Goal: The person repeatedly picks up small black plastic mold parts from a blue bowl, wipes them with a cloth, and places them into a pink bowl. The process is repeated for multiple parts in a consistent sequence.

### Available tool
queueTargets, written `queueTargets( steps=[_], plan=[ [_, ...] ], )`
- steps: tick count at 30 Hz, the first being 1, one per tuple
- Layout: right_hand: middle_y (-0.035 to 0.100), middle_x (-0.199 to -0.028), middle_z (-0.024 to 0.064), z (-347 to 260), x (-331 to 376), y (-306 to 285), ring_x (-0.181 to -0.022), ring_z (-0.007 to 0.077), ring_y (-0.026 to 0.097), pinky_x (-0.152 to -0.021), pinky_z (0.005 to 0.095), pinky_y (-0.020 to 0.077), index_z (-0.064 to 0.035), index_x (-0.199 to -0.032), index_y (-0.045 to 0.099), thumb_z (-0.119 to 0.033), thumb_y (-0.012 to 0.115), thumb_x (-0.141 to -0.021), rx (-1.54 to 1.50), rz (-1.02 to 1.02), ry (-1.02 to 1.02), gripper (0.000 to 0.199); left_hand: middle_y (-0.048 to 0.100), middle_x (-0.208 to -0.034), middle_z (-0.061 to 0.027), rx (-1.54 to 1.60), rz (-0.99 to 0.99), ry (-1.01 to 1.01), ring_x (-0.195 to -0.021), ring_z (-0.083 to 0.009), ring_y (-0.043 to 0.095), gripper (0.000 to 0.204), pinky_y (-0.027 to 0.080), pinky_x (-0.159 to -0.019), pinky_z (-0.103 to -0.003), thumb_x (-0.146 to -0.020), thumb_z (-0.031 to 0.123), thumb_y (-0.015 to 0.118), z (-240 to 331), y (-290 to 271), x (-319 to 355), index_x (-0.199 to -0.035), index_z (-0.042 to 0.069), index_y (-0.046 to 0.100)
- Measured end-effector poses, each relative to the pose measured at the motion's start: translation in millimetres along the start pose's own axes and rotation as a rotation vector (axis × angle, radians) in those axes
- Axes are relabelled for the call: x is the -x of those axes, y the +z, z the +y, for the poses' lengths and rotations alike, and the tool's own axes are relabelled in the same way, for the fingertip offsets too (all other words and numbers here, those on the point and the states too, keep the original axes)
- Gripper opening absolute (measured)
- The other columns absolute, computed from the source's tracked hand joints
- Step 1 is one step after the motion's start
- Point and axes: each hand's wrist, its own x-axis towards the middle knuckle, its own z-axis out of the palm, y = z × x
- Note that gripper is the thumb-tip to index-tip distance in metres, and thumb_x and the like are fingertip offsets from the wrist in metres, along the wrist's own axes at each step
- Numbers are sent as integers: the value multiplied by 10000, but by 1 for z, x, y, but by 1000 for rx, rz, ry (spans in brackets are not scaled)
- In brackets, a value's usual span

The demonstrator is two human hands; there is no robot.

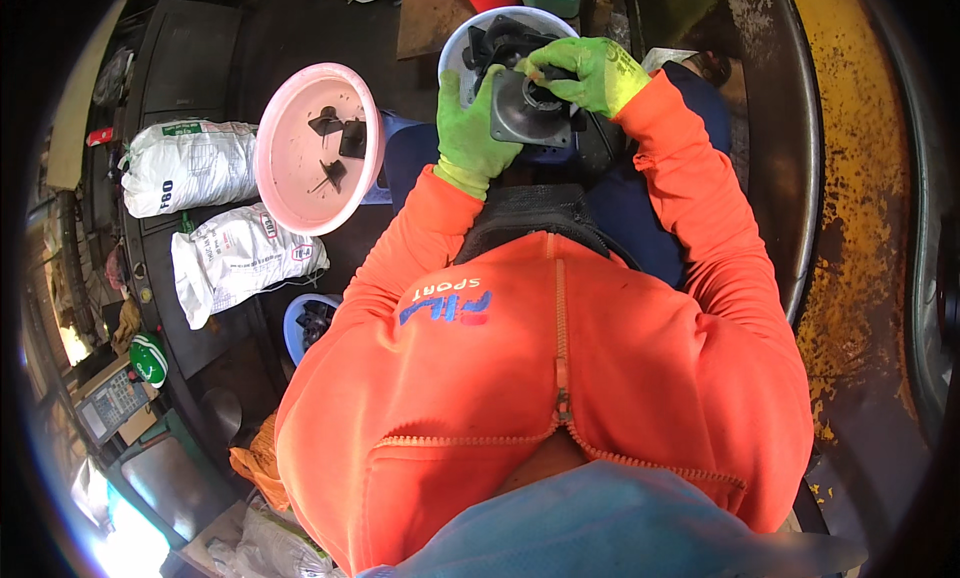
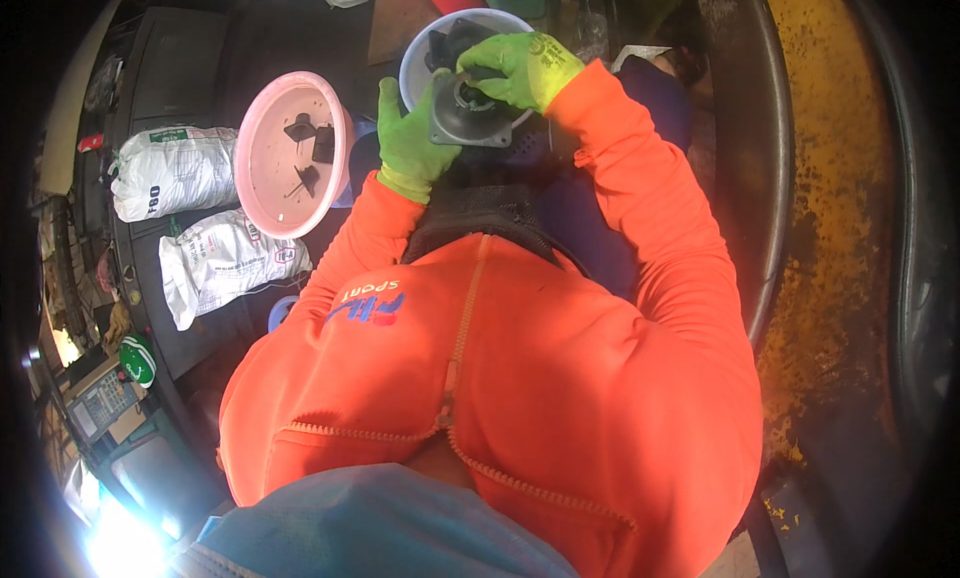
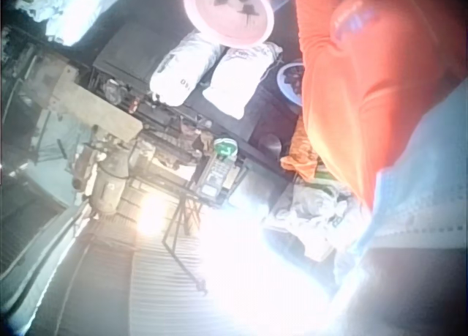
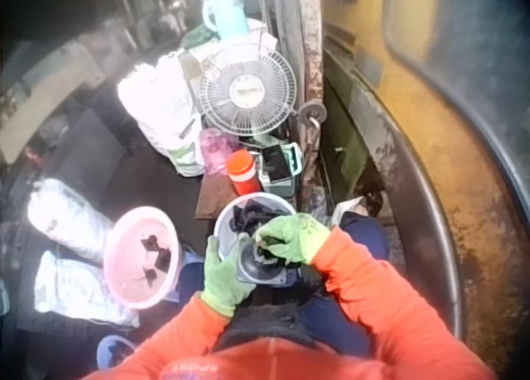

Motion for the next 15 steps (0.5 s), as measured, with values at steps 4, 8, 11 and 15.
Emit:
queueTargets(
  steps=[4,8,11,15],
  plan=[
    [708,-932,59,-6,0,-4,-866,262,673,-778,360,535,-100,-1043,702,-121,660,-810,-76,13,-78,238,380,-1524,-188,-560,-14,-100,-1297,-361,503,804,323,-1132,-544,-964,668,332,0,0,-7,-1518,86,311],
    [717,-926,32,-13,-1,-11,-874,247,676,-781,363,537,-114,-1018,712,-110,676,-793,-181,-36,-146,228,325,-1545,-216,-754,-183,-434,-1306,-399,482,909,322,-1133,-563,-905,778,291,-6,6,-9,-1532,121,271],
    [710,-934,51,-17,0,-9,-873,248,666,-799,359,533,-104,-1034,721,-90,697,-783,-218,-36,-234,252,328,-1550,-209,-687,-95,-315,-1341,-402,435,890,299,-1135,-590,-911,756,292,-9,5,-16,-1525,112,291],
    [696,-990,65,-16,1,-8,-898,176,657,-727,333,544,-39,-1130,675,-147,690,-885,-496,140,26,268,331,-1556,-200,-448,-101,-80,-1388,-407,372,865,268,-1137,-624,-919,727,293,-6,8,-25,-1516,101,318]
  ],
)
